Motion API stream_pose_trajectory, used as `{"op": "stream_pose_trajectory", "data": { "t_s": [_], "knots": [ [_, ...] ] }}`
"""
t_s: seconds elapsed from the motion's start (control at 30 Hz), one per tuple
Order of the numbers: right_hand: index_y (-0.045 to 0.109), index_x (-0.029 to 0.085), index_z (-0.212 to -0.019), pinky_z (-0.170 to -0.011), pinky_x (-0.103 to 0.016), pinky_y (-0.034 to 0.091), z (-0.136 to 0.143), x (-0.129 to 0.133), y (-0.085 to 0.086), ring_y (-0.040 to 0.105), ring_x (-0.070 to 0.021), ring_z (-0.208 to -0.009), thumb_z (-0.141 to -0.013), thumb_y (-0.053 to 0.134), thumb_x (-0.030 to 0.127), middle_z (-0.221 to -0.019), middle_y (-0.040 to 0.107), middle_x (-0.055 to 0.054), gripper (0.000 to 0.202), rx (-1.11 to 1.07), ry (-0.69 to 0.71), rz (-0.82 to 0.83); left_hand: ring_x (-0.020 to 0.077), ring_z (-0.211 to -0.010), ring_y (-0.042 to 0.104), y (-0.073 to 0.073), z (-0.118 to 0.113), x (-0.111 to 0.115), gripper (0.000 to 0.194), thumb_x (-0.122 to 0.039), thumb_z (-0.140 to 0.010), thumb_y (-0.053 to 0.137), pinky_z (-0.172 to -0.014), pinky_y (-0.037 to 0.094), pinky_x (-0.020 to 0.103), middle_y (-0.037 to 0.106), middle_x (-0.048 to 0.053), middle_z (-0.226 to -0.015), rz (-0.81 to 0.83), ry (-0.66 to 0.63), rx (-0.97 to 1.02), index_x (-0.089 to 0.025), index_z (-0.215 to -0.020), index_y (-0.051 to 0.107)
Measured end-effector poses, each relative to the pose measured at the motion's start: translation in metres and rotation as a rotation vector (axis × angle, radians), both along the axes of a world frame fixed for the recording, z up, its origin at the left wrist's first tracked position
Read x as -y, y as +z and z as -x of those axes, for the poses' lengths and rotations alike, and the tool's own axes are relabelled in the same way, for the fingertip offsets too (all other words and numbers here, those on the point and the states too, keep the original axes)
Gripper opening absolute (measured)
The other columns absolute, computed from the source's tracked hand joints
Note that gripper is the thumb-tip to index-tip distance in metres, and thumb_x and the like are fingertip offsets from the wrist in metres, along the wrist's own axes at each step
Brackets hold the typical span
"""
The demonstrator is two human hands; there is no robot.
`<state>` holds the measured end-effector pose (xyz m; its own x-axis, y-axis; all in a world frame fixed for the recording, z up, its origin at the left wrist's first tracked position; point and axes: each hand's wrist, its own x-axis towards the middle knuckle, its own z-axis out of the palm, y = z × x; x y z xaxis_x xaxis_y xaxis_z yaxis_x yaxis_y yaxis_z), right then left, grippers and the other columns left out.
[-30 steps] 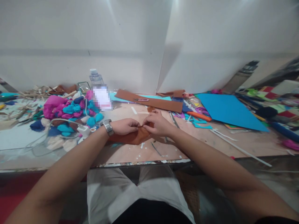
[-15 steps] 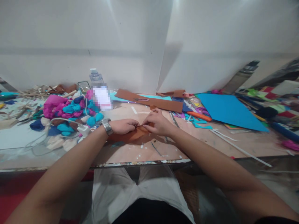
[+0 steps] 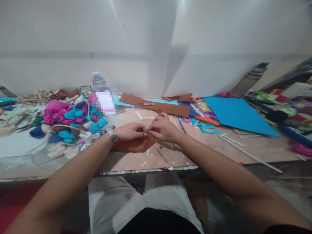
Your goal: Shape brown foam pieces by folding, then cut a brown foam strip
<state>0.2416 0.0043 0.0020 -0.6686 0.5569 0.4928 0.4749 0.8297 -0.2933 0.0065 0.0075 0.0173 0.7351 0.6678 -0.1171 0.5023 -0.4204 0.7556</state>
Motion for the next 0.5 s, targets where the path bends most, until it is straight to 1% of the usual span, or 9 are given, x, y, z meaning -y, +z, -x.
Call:
{"op": "stream_pose_trajectory", "data": {
  "t_s": [0.07,0.13,0.23,0.37,0.5],
  "knots": [
    [0.077,0.024,-0.090,-0.108,-0.047,0.024,0.000,0.000,0.000,0.063,-0.0205,-0.091,-0.090,0.069,0.026,-0.081,0.075,-0.002,0.009,-0.004,-0.011,-0.008,0.0143,-0.072,0.053,0.000,0.000,0.001,0.039,-0.053,-0.094,0.059,-0.066,0.040,0.025,0.063,0.001,-0.082,-0.026,0.012,-0.016,-0.015,-0.094,0.065],
    [0.077,0.024,-0.090,-0.108,-0.047,0.024,0.000,0.000,-0.001,0.063,-0.0201,-0.090,-0.091,0.069,0.026,-0.082,0.076,-0.002,0.009,-0.001,-0.021,-0.007,0.0153,-0.074,0.056,0.002,-0.001,0.003,0.037,-0.051,-0.094,0.059,-0.067,0.039,0.026,0.065,0.001,-0.082,-0.087,0.025,-0.033,-0.015,-0.093,0.066],
    [0.076,0.023,-0.089,-0.108,-0.047,0.023,0.000,0.000,-0.002,0.064,-0.0202,-0.091,-0.091,0.069,0.027,-0.084,0.077,-0.002,0.008,-0.005,-0.040,-0.004,0.0162,-0.074,0.058,0.006,-0.005,0.008,0.034,-0.046,-0.097,0.053,-0.068,0.038,0.027,0.070,0.003,-0.083,-0.231,0.039,-0.072,-0.016,-0.092,0.069],
    [0.074,0.022,-0.087,-0.107,-0.047,0.024,0.001,0.000,-0.001,0.064,-0.0212,-0.094,-0.090,0.068,0.026,-0.087,0.078,-0.002,0.009,0.003,-0.070,0.027,0.0157,-0.070,0.056,0.010,-0.007,0.011,0.031,-0.037,-0.098,0.050,-0.067,0.034,0.028,0.072,0.004,-0.082,-0.408,0.033,-0.146,-0.017,-0.092,0.073],
    [0.074,0.022,-0.087,-0.106,-0.047,0.024,0.002,0.002,0.000,0.063,-0.0225,-0.096,-0.090,0.065,0.025,-0.088,0.078,-0.004,0.011,0.033,-0.097,0.049,0.0156,-0.067,0.055,0.011,-0.006,0.010,0.032,-0.035,-0.098,0.049,-0.066,0.033,0.029,0.072,0.004,-0.078,-0.458,0.030,-0.170,-0.017,-0.091,0.074]
  ]
}}
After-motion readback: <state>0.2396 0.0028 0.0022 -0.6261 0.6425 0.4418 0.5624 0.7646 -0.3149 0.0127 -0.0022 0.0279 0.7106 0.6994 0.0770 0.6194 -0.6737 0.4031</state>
